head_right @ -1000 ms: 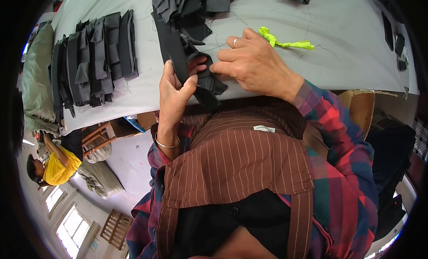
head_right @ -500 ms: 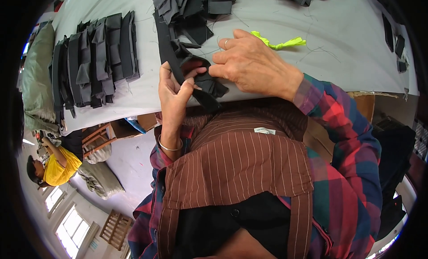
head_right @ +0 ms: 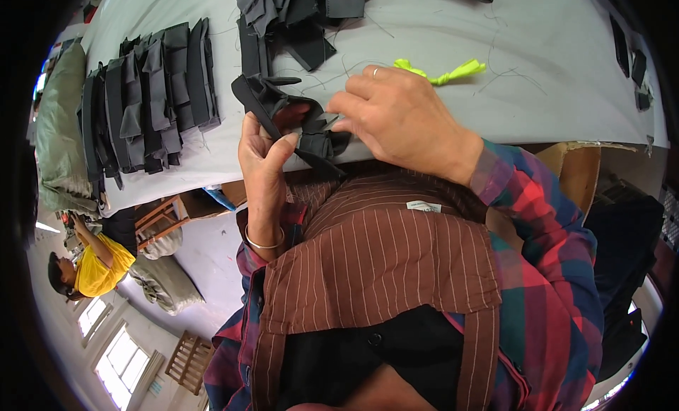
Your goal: Trim excess material and threads from black fabric components using a hand-held clipper.
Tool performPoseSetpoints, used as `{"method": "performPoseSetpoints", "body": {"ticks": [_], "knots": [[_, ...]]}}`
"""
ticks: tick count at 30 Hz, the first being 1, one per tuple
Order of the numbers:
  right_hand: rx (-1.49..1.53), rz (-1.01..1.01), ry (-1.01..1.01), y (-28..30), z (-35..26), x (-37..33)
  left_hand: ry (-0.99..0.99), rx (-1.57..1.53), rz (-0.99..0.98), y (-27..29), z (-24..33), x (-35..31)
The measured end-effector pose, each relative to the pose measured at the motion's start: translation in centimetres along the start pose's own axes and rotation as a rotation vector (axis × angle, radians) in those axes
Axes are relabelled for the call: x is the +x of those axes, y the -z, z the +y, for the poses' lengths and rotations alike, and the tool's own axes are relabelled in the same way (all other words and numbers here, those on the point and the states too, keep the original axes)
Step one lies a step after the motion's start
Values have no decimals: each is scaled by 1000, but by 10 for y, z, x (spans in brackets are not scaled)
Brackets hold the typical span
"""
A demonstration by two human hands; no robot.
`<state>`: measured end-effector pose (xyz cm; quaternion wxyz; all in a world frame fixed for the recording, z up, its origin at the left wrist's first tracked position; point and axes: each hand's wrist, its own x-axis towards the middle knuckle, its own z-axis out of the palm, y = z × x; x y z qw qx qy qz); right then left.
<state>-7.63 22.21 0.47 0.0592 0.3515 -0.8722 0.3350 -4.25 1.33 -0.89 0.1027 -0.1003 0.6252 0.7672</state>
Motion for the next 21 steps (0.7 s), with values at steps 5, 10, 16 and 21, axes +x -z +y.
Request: {"method": "performPoseSetpoints", "body": {"ticks": [5,10,16,21], "knots": [[-90,-18,-30,-15,-17,1,26,25,-46,4,3,-3],[-159,-48,-14,-27,-24,1,-24,95,-74,5,5,-12],[-153,-77,-3,-32,-31,1,-37,139,-31,3,-2,-22],[-181,-69,6,-37,-35,3,-101,130,-3,2,-9,-24]]}}
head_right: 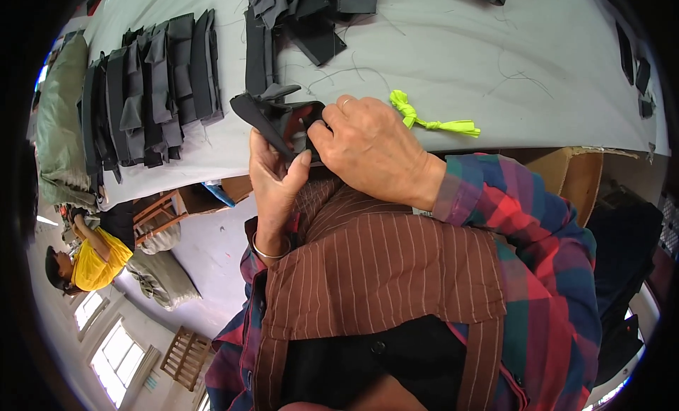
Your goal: Trim excess material and threads from black fabric components using a hand-held clipper.
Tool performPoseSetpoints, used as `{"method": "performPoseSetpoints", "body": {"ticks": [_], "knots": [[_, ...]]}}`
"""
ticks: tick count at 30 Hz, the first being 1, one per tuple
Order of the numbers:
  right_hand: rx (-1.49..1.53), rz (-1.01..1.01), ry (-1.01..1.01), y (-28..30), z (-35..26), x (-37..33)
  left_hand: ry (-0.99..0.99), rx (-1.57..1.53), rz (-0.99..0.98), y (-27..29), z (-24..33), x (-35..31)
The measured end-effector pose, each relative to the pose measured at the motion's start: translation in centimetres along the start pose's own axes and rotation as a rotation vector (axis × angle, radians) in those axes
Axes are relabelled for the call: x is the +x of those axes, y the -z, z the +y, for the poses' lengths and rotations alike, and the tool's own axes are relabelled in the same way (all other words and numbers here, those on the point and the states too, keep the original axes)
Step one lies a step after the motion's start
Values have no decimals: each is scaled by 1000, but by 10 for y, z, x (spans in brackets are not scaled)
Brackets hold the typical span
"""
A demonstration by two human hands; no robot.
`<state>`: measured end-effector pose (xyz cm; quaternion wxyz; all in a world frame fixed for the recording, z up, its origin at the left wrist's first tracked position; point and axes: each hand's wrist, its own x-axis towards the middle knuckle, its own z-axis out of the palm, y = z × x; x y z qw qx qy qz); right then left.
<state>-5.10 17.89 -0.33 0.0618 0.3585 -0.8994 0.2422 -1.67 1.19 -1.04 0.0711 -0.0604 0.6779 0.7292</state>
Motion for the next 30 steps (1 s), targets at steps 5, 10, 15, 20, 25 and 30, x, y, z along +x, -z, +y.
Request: {"method": "performPoseSetpoints", "body": {"ticks": [5,10,15,20,25,30], "knots": [[-41,-15,-34,-4,-2,0,14,-13,12,-3,1,0],[-76,-22,-23,-4,-5,3,-28,-1,34,-3,-1,-4],[-127,-3,1,-3,-5,4,-23,-33,29,-4,-3,-5],[-139,-16,27,-1,-6,6,11,11,8,-1,-6,-7],[-112,25,33,-2,-3,4,5,5,7,-1,-8,-8],[-93,46,12,0,0,1,-16,-8,3,-2,-9,-9]]}}
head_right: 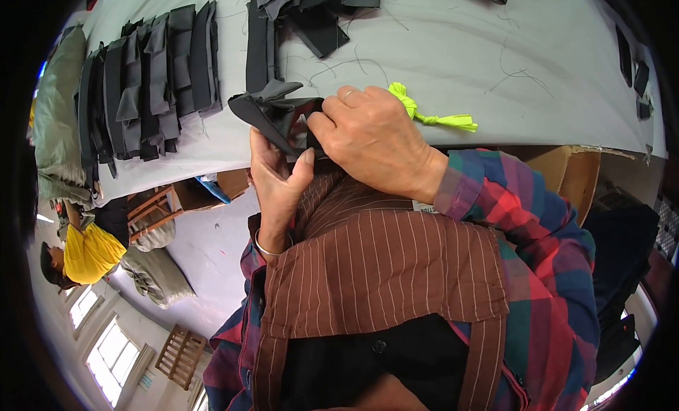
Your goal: Trim excess material and threads from black fabric components using a hand-held clipper.
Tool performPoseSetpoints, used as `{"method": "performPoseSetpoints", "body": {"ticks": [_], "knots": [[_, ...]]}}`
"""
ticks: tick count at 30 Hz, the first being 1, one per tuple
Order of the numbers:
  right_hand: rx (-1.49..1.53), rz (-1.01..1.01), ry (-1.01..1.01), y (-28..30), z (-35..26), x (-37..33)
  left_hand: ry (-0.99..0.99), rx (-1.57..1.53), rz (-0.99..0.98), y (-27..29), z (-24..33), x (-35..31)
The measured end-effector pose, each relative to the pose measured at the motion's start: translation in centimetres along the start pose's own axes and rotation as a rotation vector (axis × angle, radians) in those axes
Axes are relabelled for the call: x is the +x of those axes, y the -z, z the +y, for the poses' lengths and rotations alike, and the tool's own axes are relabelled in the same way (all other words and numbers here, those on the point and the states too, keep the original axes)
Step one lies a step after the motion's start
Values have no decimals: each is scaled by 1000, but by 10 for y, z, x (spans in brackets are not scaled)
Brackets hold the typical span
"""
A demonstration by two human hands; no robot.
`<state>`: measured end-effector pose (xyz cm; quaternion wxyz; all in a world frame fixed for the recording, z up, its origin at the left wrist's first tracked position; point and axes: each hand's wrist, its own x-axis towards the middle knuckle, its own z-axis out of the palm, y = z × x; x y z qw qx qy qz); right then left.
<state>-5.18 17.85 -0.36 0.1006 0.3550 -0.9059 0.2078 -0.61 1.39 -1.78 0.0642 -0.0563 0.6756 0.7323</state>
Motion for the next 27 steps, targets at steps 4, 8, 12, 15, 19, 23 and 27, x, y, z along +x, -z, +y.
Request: {"method": "performPoseSetpoints", "body": {"ticks": [4,8,12,15,19,23,27], "knots": [[7,41,-33,5,2,-2,5,10,4,0,3,0],[33,4,-17,16,5,-7,44,41,35,0,9,0],[37,-8,-9,14,4,-15,39,34,51,-1,9,0],[32,-6,-16,12,2,-16,46,51,57,-3,11,-1],[129,6,-43,10,1,-16,36,59,41,-2,10,-1],[577,-114,-172,13,14,-17,20,-26,61,-2,10,-5],[1021,-259,-471,33,24,-19,54,-59,122,11,14,-10]]}}
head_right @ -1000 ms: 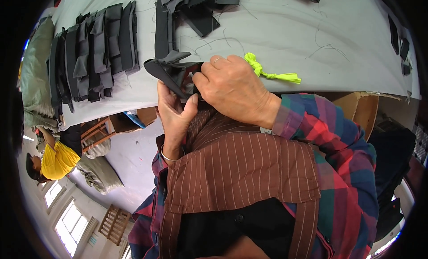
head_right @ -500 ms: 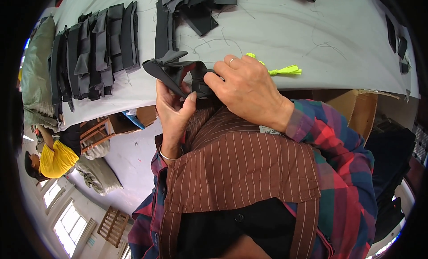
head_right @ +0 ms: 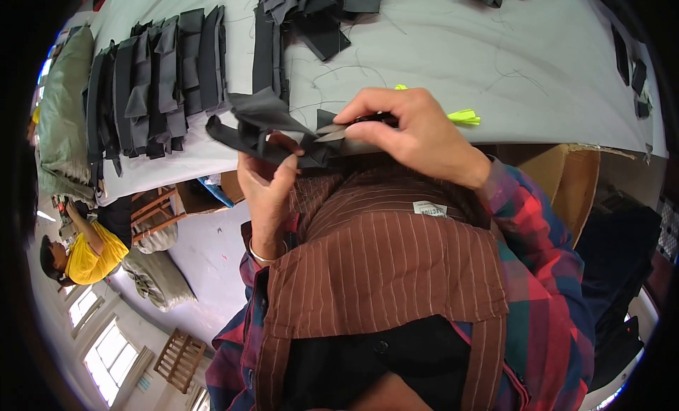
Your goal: Trim excess material and threads from black fabric components using a hand-held clipper.
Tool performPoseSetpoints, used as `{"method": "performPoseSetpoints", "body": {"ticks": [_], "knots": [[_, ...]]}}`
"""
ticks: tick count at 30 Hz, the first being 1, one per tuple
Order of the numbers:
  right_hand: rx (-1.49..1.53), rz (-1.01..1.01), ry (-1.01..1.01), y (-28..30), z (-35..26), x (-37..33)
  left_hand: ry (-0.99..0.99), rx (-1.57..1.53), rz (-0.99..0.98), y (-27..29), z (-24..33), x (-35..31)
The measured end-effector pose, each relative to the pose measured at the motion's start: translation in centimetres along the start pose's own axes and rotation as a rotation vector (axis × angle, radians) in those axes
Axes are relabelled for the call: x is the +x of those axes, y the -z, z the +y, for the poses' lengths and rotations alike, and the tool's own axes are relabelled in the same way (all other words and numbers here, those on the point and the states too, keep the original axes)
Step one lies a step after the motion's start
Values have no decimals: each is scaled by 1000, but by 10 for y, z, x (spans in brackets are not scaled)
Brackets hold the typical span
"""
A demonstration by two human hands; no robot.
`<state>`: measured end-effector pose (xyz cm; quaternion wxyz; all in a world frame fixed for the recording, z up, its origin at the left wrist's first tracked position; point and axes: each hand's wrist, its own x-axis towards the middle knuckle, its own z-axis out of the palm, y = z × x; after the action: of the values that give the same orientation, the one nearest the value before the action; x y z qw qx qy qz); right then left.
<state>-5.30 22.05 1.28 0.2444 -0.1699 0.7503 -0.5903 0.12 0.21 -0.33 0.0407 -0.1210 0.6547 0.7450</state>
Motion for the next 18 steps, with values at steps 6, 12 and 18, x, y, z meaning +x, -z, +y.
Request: {"method": "performPoseSetpoints", "body": {"ticks": [6,12,18], "knots": [[332,141,23,10,-2,-6,-108,-366,58,13,10,3],[325,-1,-41,-15,-12,6,-298,-622,-352,25,-5,21],[274,-17,-30,-35,-7,15,-467,-486,-399,28,-2,25]]}}
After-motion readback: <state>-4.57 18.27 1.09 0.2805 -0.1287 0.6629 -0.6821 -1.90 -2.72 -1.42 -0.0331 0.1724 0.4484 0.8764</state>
